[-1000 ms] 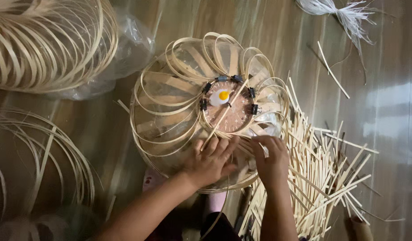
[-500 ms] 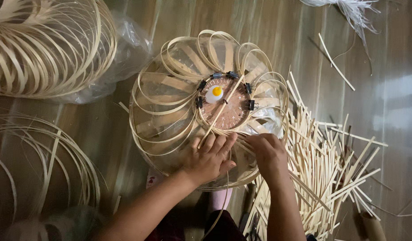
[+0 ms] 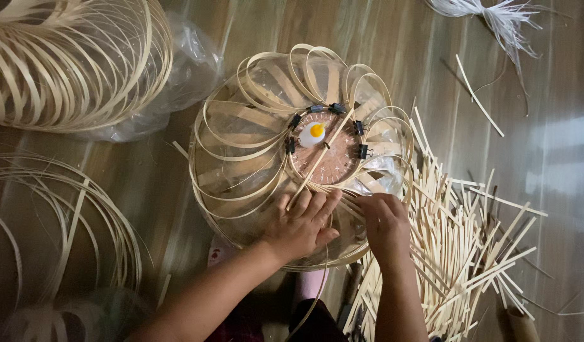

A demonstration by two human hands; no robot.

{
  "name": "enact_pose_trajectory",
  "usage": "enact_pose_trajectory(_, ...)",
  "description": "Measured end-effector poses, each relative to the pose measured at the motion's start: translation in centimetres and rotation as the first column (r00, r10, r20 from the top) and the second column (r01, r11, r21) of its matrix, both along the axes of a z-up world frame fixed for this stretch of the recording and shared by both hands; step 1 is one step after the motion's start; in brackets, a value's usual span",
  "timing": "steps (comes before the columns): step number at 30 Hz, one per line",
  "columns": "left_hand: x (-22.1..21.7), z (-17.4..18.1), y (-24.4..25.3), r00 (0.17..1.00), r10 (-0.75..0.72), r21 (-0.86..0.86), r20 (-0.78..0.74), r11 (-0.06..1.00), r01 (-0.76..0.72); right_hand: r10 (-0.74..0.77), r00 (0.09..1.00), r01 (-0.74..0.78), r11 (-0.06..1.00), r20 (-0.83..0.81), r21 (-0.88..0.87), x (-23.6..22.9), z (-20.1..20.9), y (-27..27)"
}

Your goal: The person constructs a spherical bamboo lamp by applying adhesive to wood strips and securing them to a circular base using clips, while also weaving additional strips into the frame by hand.

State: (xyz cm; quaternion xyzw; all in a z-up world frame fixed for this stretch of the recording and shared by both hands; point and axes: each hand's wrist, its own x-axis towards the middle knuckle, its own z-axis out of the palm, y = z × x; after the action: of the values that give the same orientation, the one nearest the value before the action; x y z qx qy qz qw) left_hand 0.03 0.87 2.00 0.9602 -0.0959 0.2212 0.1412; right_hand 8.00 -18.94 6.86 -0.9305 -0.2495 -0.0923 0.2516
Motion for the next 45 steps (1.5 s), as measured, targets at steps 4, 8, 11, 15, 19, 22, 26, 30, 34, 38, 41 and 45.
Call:
enact_pose_trajectory(4, 0.1, -0.1, 0.0, 0.999, 0.019, 0.034, 0.04, 0.999, -0.02, -0.044, 0.998, 0.042, 0.998, 0.049, 0.041, -0.4, -0.3, 1.1)
enact_pose_trajectory(8, 0.0, -0.2, -0.1, 1.0, 0.005, 0.032, -0.01, 0.999, -0.004, 0.057, 0.996, -0.059, 0.998, 0.069, 0.022, -1.0, 0.1, 2.5)
enact_pose_trajectory(11, 0.0, -0.1, -0.1, 0.998, 0.04, 0.059, 0.049, 0.997, -0.043, 0.036, 0.999, -0.036, 0.999, 0.038, 0.001, -1.1, 0.8, 2.9)
enact_pose_trajectory(15, 0.0, -0.2, 0.0, 1.0, 0.007, 0.034, 0.007, 0.999, -0.007, 0.046, 0.998, -0.046, 0.999, 0.034, 0.005, -0.9, 1.2, 2.9)
enact_pose_trajectory(19, -0.1, -0.1, -0.2, 1.0, -0.003, -0.01, 0.008, 1.0, 0.003, -0.024, 0.995, 0.037, 0.989, -0.094, 0.141, 0.3, 1.3, 2.6)
enact_pose_trajectory(22, 0.2, 0.0, -0.2, 1.0, 0.01, -0.012, 0.004, 1.0, -0.01, -0.203, 0.978, 0.195, 0.971, 0.048, 0.141, 2.8, 1.1, 3.3)
enact_pose_trajectory(26, 0.1, -0.1, 0.1, 0.999, -0.032, 0.008, -0.028, 0.999, 0.033, -0.383, 0.922, 0.381, 0.924, -0.055, -0.043, 6.0, -0.5, 5.0)
enact_pose_trajectory(30, 0.5, 0.0, 0.1, 1.0, -0.003, -0.006, 0.009, 1.0, 0.003, -0.372, 0.925, 0.371, 0.928, 0.074, 0.032, 7.3, -2.2, 5.8)
enact_pose_trajectory(34, 0.1, 0.2, 0.0, 1.0, 0.008, 0.001, 0.011, 1.0, -0.008, -0.401, 0.887, 0.448, 0.866, -0.229, 0.223, 7.0, -3.2, 5.1)
enact_pose_trajectory(38, 0.2, 0.5, 0.3, 1.0, -0.003, 0.001, 0.01, 1.0, 0.003, -0.359, 0.901, 0.426, 0.839, -0.244, 0.338, 7.5, -3.4, 4.3)
enact_pose_trajectory(41, 0.1, 0.3, 0.2, 0.999, 0.022, 0.031, 0.046, 0.999, -0.023, -0.354, 0.895, 0.437, 0.813, -0.27, 0.384, 8.0, -2.9, 3.8)
enact_pose_trajectory(45, 0.0, -0.6, -0.2, 1.0, -0.015, -0.025, -0.006, 1.0, 0.015, -0.175, 0.954, 0.273, 0.844, -0.243, 0.462, 8.0, -0.7, 3.8)
